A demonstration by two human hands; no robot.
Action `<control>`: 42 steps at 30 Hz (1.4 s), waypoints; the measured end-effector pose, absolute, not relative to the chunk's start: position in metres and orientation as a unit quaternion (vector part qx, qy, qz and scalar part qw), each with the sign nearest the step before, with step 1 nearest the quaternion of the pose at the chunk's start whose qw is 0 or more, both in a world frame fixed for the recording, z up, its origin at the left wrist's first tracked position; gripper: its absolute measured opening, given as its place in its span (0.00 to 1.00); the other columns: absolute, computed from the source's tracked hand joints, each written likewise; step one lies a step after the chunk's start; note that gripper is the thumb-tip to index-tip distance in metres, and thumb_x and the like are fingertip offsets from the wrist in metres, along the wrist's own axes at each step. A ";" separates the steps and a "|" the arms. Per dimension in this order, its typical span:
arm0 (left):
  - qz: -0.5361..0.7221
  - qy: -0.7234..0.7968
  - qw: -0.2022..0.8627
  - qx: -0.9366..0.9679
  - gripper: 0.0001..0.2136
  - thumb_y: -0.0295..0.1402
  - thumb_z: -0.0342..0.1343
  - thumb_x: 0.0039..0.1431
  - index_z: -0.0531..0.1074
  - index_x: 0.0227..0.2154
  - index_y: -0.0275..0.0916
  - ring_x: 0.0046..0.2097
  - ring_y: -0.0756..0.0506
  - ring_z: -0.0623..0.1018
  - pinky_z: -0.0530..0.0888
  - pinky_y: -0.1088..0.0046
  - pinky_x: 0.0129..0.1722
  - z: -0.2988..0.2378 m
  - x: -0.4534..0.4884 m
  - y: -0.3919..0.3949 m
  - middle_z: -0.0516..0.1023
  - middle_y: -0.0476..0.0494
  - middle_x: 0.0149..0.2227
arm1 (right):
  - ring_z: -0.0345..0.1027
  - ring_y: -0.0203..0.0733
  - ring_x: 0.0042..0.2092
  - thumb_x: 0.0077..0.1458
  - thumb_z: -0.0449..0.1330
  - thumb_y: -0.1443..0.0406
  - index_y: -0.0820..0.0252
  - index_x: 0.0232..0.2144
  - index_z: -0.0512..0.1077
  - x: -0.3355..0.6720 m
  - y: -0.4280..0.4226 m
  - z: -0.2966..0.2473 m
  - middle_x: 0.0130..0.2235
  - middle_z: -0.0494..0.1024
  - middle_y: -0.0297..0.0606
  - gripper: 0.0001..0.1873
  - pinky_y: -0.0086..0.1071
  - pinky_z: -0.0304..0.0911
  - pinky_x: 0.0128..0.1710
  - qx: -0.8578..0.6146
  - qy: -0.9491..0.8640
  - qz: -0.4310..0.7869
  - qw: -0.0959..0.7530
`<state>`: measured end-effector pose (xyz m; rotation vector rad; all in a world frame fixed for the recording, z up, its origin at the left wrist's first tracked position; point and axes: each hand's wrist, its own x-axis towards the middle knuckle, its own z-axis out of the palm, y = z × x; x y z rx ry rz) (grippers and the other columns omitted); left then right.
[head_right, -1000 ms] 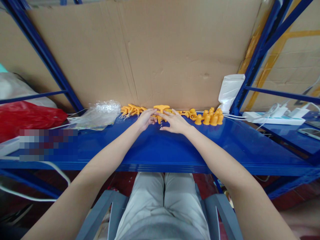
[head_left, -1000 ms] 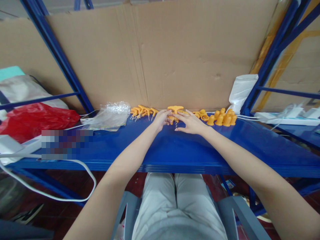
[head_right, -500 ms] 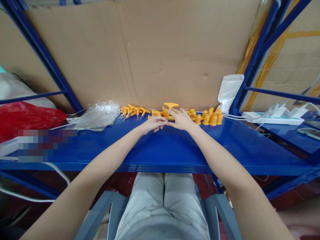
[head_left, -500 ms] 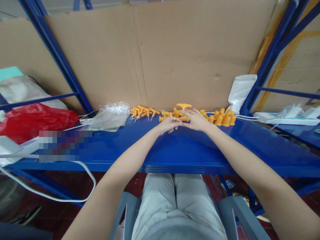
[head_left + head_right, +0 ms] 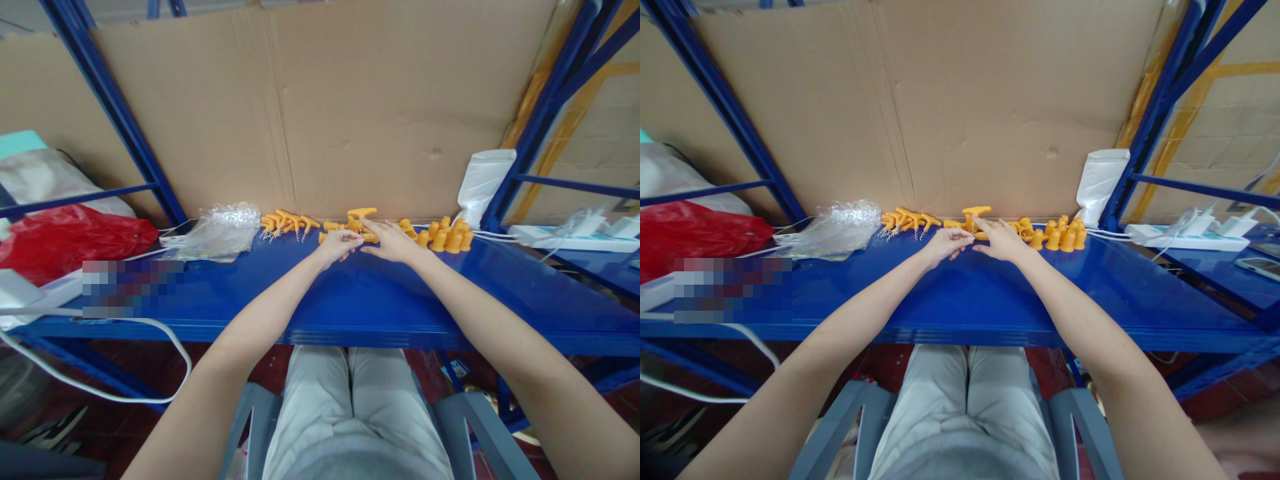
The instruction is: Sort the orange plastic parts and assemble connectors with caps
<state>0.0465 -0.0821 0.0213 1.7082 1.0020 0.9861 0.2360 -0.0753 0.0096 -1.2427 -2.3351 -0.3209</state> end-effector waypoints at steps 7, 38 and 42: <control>0.469 0.418 0.444 0.639 0.08 0.21 0.55 0.63 0.69 0.27 0.34 0.13 0.58 0.61 0.57 0.81 0.15 0.022 0.041 -0.072 0.67 0.58 0.16 | 0.61 0.57 0.65 0.59 0.61 0.58 0.59 0.67 0.58 0.238 -0.072 0.007 0.65 0.66 0.50 0.37 0.59 0.55 0.64 -0.450 -0.853 -0.122 0.236; 0.462 0.643 0.349 0.501 0.07 0.22 0.46 0.66 0.69 0.38 0.34 0.15 0.58 0.66 0.61 0.83 0.16 0.011 -0.029 -0.018 0.81 0.43 0.32 | 0.66 0.57 0.62 0.60 0.60 0.61 0.60 0.62 0.67 0.228 -0.070 -0.005 0.61 0.72 0.51 0.28 0.55 0.63 0.60 -0.428 -0.876 -0.113 0.191; 0.467 0.626 0.362 0.508 0.08 0.20 0.46 0.64 0.69 0.39 0.34 0.15 0.58 0.67 0.63 0.82 0.17 0.011 -0.028 -0.018 0.82 0.40 0.36 | 0.66 0.57 0.62 0.60 0.60 0.62 0.61 0.62 0.67 0.227 -0.071 -0.003 0.61 0.72 0.51 0.28 0.54 0.62 0.60 -0.427 -0.877 -0.113 0.188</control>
